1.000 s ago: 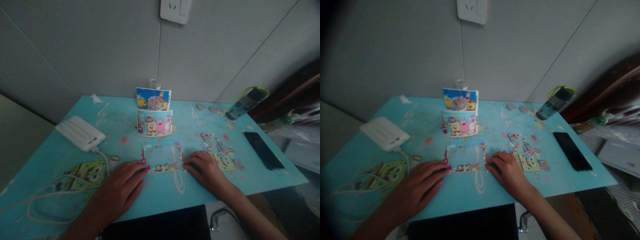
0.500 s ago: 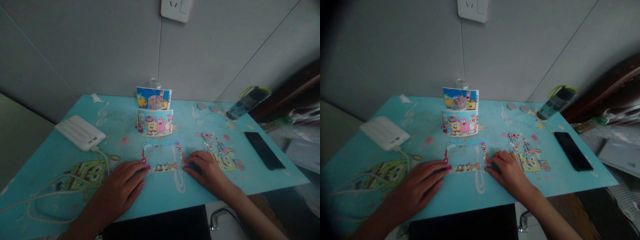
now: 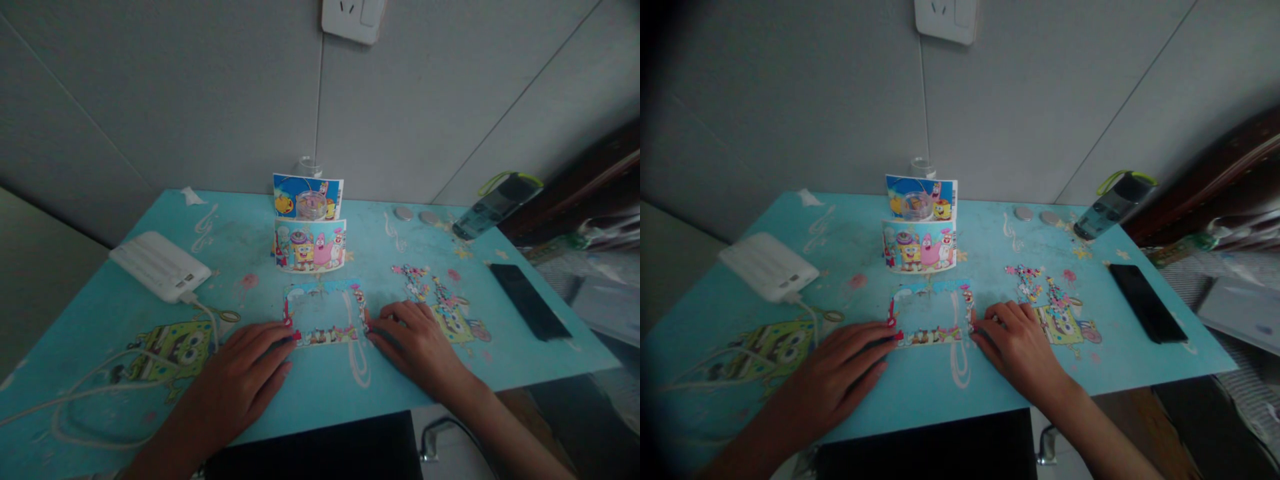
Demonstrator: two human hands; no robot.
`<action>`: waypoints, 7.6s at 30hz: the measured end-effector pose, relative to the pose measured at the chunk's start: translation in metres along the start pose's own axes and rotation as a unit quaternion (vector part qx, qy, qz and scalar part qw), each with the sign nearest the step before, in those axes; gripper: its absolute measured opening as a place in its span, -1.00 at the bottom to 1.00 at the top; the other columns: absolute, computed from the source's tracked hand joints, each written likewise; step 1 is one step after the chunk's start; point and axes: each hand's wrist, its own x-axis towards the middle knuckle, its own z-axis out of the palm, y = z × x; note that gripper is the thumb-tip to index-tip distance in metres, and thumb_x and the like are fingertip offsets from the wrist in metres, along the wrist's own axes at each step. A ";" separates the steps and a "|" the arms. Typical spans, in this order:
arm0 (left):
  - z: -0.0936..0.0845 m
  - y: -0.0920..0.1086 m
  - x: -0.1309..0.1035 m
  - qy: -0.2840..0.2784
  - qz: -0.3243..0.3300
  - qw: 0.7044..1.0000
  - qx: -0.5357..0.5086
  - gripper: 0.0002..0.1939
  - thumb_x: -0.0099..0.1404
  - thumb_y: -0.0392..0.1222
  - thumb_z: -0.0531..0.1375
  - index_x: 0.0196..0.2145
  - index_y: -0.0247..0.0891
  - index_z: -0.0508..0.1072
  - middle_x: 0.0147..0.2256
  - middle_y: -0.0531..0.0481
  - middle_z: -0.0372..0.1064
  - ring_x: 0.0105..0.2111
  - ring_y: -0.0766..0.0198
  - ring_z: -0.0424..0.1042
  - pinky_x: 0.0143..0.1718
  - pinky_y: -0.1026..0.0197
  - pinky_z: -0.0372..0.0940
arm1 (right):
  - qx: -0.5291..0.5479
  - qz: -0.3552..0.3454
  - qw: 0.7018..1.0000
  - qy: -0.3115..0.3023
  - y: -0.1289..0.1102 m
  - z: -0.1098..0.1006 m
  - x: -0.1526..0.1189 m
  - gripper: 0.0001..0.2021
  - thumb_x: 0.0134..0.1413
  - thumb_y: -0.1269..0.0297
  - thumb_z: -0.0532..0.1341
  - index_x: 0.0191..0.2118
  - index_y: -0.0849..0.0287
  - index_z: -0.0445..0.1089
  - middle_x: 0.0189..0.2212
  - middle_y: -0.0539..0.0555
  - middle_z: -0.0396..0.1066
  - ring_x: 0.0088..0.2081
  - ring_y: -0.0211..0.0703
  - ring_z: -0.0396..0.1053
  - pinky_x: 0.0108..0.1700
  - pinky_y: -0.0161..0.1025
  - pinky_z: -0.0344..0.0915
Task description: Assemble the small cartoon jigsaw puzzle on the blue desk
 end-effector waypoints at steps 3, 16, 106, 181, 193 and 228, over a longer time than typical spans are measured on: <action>0.001 0.000 0.000 0.004 -0.004 1.000 -0.004 -0.58 0.43 -0.29 0.17 0.21 -0.15 0.40 0.16 -0.10 0.38 0.17 0.07 0.34 0.19 -0.07 0.32 | -0.021 -0.012 1.000 -0.004 -0.002 -0.003 0.000 -0.82 0.36 0.23 0.22 -0.02 0.02 0.54 -0.14 0.12 0.50 -0.14 -0.02 0.40 -0.07 -0.03 0.23; 0.000 0.000 0.000 0.009 0.001 1.000 0.000 -0.58 0.42 -0.28 0.17 0.21 -0.16 0.41 0.17 -0.10 0.38 0.16 0.05 0.36 0.18 -0.09 0.33 | -0.083 -0.035 0.996 0.000 -0.007 -0.002 -0.002 -0.76 0.36 0.34 0.20 0.06 0.02 0.50 -0.12 0.13 0.51 -0.16 0.00 0.39 -0.06 0.00 0.18; 0.000 0.001 0.000 0.001 0.006 1.000 0.014 -0.58 0.44 -0.28 0.17 0.22 -0.19 0.39 0.19 -0.11 0.35 0.19 0.07 0.31 0.20 -0.09 0.29 | 0.184 0.111 0.976 0.025 -0.011 0.022 0.002 -0.81 0.26 0.19 0.33 -0.06 0.09 0.56 -0.22 0.11 0.54 -0.17 -0.01 0.49 -0.05 -0.01 0.45; -0.002 0.006 0.003 0.001 0.003 1.000 0.023 -0.62 0.45 -0.29 0.15 0.19 -0.21 0.39 0.16 -0.12 0.38 0.17 0.08 0.33 0.19 -0.03 0.30 | 0.047 -0.040 0.998 -0.012 0.019 0.021 0.028 -0.52 0.36 0.11 0.20 0.32 0.07 0.28 0.34 0.22 0.21 0.31 0.11 0.23 0.28 0.17 0.28; -0.006 0.012 0.005 0.025 -0.011 1.000 0.012 -0.67 0.45 -0.32 0.14 0.14 -0.23 0.42 0.09 -0.14 0.41 0.10 0.09 0.39 0.15 -0.05 0.33 | 0.048 -0.040 0.998 0.024 0.018 0.037 0.025 -0.53 0.37 0.17 0.18 0.33 0.04 0.27 0.34 0.19 0.23 0.32 0.11 0.22 0.28 0.18 0.27; 0.001 -0.001 0.035 -0.005 -0.127 0.989 0.075 -0.55 0.51 -0.16 0.06 0.29 -0.27 0.29 0.30 -0.17 0.26 0.31 0.01 0.22 0.34 -0.20 0.17 | 0.063 -0.009 0.998 0.031 0.019 0.038 0.023 -0.54 0.38 0.18 0.17 0.33 0.07 0.27 0.30 0.16 0.30 0.31 0.13 0.24 0.27 0.22 0.30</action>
